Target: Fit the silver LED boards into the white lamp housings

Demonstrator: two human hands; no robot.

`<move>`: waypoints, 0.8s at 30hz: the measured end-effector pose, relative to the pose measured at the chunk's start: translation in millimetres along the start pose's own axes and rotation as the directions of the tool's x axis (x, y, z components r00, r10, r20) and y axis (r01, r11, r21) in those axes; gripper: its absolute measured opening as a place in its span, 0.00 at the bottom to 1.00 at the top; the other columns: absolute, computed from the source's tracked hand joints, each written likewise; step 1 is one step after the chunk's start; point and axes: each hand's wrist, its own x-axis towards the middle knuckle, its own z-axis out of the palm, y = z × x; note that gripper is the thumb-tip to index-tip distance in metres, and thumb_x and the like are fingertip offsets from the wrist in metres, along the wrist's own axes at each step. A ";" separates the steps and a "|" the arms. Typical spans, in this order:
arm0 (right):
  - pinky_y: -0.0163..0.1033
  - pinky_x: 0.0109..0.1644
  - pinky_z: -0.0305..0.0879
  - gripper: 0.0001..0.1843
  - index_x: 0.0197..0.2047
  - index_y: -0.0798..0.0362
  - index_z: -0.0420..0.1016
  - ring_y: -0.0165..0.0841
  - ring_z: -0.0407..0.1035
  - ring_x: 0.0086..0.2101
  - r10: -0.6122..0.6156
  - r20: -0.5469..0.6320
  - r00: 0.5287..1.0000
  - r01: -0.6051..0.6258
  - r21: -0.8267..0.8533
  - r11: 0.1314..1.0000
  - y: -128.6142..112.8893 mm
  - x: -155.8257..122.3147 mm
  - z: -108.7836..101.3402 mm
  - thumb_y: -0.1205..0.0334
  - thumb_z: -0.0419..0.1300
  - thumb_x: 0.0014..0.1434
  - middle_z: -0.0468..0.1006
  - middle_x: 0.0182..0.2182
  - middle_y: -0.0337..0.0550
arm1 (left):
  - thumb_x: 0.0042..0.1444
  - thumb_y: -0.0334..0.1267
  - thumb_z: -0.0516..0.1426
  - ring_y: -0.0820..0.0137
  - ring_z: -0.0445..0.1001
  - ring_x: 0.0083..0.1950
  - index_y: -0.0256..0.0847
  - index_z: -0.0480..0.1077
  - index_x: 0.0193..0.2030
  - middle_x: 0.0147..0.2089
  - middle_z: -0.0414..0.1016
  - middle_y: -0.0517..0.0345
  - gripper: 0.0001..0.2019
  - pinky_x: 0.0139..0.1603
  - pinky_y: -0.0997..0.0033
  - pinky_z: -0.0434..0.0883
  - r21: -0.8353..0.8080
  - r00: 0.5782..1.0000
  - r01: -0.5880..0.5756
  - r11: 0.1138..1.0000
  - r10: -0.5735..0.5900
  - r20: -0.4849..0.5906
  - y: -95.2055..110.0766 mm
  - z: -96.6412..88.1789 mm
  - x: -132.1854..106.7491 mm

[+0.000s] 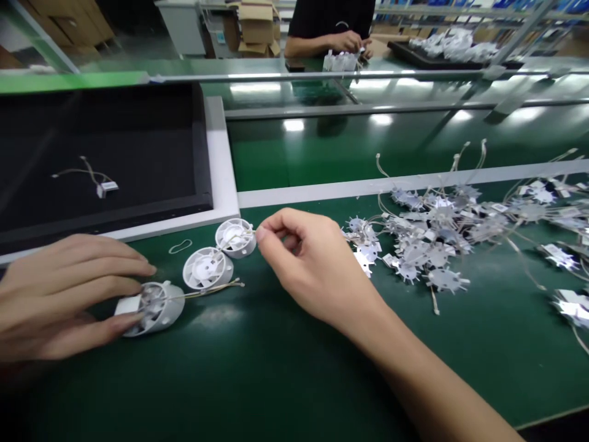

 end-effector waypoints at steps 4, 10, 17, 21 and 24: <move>0.32 0.22 0.58 0.12 0.32 0.52 0.78 0.26 0.65 0.22 -0.068 -0.130 0.989 0.066 -0.018 0.998 2.2 0.5 -4.5 0.64 0.62 0.70 0.76 0.24 0.36 | 0.71 0.43 0.59 0.61 0.80 0.49 0.42 0.73 0.51 0.51 0.81 0.55 0.09 0.53 0.59 0.75 -0.034 0.998 -0.033 0.999 0.035 0.061 0.3 11.4 4.1; 0.36 0.28 0.69 0.11 0.37 0.48 0.74 0.29 0.75 0.28 -0.072 -0.286 0.956 0.125 0.173 0.977 3.6 -3.3 -2.5 0.62 0.61 0.75 0.85 0.35 0.39 | 0.70 0.45 0.60 0.58 0.79 0.52 0.42 0.71 0.58 0.54 0.79 0.52 0.14 0.57 0.58 0.74 -0.083 0.995 0.032 0.996 -0.024 0.094 0.4 11.8 6.1; 0.35 0.30 0.70 0.14 0.38 0.45 0.73 0.29 0.76 0.27 -0.162 -0.321 0.933 0.278 0.358 0.891 -3.2 -13.6 -3.8 0.70 0.58 0.76 0.82 0.28 0.33 | 0.72 0.27 0.54 0.55 0.73 0.65 0.38 0.72 0.61 0.63 0.74 0.56 0.14 0.71 0.56 0.64 0.052 0.975 0.203 0.978 -0.206 0.080 -16.7 0.9 -3.5; 0.31 0.30 0.73 0.10 0.38 0.47 0.73 0.27 0.76 0.26 -0.150 0.113 0.982 0.080 0.471 0.878 -9.8 -21.0 -3.3 0.65 0.63 0.74 0.83 0.29 0.32 | 0.66 0.23 0.57 0.62 0.75 0.62 0.42 0.75 0.52 0.60 0.76 0.64 0.13 0.71 0.58 0.66 0.027 0.990 0.093 0.995 -0.090 -0.111 -2.7 2.7 -1.4; 0.32 0.35 0.76 0.08 0.38 0.50 0.75 0.29 0.80 0.31 -0.152 0.422 0.894 -0.082 0.486 0.870 -13.7 -22.0 1.9 0.65 0.64 0.73 0.85 0.33 0.36 | 0.64 0.26 0.59 0.69 0.79 0.51 0.44 0.75 0.47 0.50 0.80 0.66 0.10 0.61 0.62 0.72 -0.017 0.991 -0.005 1.000 0.003 -0.133 25.6 7.1 8.1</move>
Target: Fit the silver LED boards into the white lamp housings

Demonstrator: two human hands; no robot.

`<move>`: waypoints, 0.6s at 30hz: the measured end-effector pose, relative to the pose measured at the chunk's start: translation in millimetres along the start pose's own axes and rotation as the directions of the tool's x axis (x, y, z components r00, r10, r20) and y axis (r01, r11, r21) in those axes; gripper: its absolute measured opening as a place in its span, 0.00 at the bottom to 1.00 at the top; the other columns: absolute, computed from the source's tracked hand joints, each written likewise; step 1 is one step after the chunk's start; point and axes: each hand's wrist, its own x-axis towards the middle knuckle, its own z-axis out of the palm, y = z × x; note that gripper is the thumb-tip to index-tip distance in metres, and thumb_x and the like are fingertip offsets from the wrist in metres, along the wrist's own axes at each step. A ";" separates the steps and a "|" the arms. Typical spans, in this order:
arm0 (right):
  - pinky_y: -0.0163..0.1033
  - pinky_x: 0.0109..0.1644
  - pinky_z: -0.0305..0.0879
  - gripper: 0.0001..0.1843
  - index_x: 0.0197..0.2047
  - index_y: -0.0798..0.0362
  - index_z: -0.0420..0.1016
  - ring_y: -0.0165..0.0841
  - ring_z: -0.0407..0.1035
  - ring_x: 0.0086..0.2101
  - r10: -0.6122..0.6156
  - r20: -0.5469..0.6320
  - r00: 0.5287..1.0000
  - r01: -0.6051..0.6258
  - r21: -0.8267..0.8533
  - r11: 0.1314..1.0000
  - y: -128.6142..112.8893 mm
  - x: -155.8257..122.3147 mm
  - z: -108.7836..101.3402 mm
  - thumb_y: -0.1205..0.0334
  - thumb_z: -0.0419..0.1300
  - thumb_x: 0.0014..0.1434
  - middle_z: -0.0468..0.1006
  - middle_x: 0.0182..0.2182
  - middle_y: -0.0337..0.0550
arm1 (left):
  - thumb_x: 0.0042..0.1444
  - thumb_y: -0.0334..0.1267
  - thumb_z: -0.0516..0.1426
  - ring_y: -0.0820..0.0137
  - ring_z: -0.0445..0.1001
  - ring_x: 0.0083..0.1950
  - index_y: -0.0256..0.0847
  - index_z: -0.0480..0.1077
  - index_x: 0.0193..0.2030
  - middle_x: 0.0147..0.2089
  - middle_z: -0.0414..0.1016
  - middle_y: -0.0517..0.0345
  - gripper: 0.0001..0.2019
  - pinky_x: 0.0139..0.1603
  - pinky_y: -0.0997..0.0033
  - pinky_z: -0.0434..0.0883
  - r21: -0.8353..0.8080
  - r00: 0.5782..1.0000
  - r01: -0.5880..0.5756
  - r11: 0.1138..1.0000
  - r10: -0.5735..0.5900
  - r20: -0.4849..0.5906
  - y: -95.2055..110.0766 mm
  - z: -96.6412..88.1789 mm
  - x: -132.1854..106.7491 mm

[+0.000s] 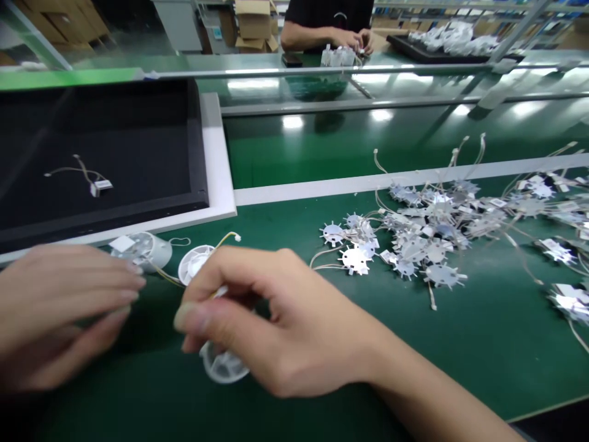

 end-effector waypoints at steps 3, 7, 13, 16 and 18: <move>0.32 0.40 0.74 0.08 0.38 0.52 0.78 0.29 0.80 0.36 0.030 0.111 0.993 -0.014 -0.140 0.990 2.1 5.2 3.3 0.66 0.64 0.73 0.85 0.35 0.37 | 0.73 0.34 0.56 0.63 0.81 0.48 0.40 0.74 0.51 0.46 0.84 0.58 0.06 0.56 0.56 0.72 -0.063 0.988 -0.099 0.993 0.105 0.117 23.5 10.4 10.2; 0.31 0.38 0.67 0.09 0.37 0.52 0.78 0.27 0.74 0.33 -0.019 0.016 1.000 0.024 -0.383 0.923 7.2 10.1 1.4 0.66 0.63 0.73 0.83 0.34 0.35 | 0.81 0.47 0.51 0.60 0.83 0.45 0.40 0.71 0.48 0.44 0.84 0.54 0.15 0.53 0.52 0.69 -0.174 0.975 -0.100 0.980 0.131 0.180 30.4 24.0 15.6; 0.34 0.35 0.61 0.10 0.37 0.52 0.78 0.29 0.72 0.31 -0.004 -0.088 0.996 -0.045 -0.549 0.835 13.7 10.8 0.0 0.66 0.61 0.73 0.83 0.33 0.36 | 0.81 0.46 0.53 0.65 0.81 0.42 0.43 0.71 0.49 0.44 0.83 0.61 0.12 0.53 0.57 0.68 -0.362 0.957 0.061 0.930 0.048 0.285 30.6 29.3 9.0; 0.34 0.34 0.60 0.10 0.37 0.53 0.79 0.28 0.72 0.31 -0.030 -0.113 0.993 -0.044 -0.595 0.803 15.6 10.7 0.6 0.67 0.62 0.73 0.84 0.33 0.35 | 0.82 0.46 0.50 0.70 0.80 0.40 0.46 0.71 0.56 0.46 0.83 0.63 0.11 0.49 0.64 0.75 -0.472 0.929 0.206 0.857 -0.019 0.370 35.1 27.8 8.1; 0.34 0.33 0.59 0.09 0.37 0.53 0.79 0.28 0.72 0.30 -0.053 -0.118 0.992 -0.032 -0.621 0.783 17.0 10.8 0.8 0.68 0.62 0.73 0.84 0.33 0.36 | 0.84 0.46 0.46 0.72 0.84 0.45 0.48 0.67 0.62 0.49 0.85 0.63 0.13 0.50 0.71 0.79 -0.490 0.928 0.248 0.836 -0.059 0.368 38.1 26.8 8.7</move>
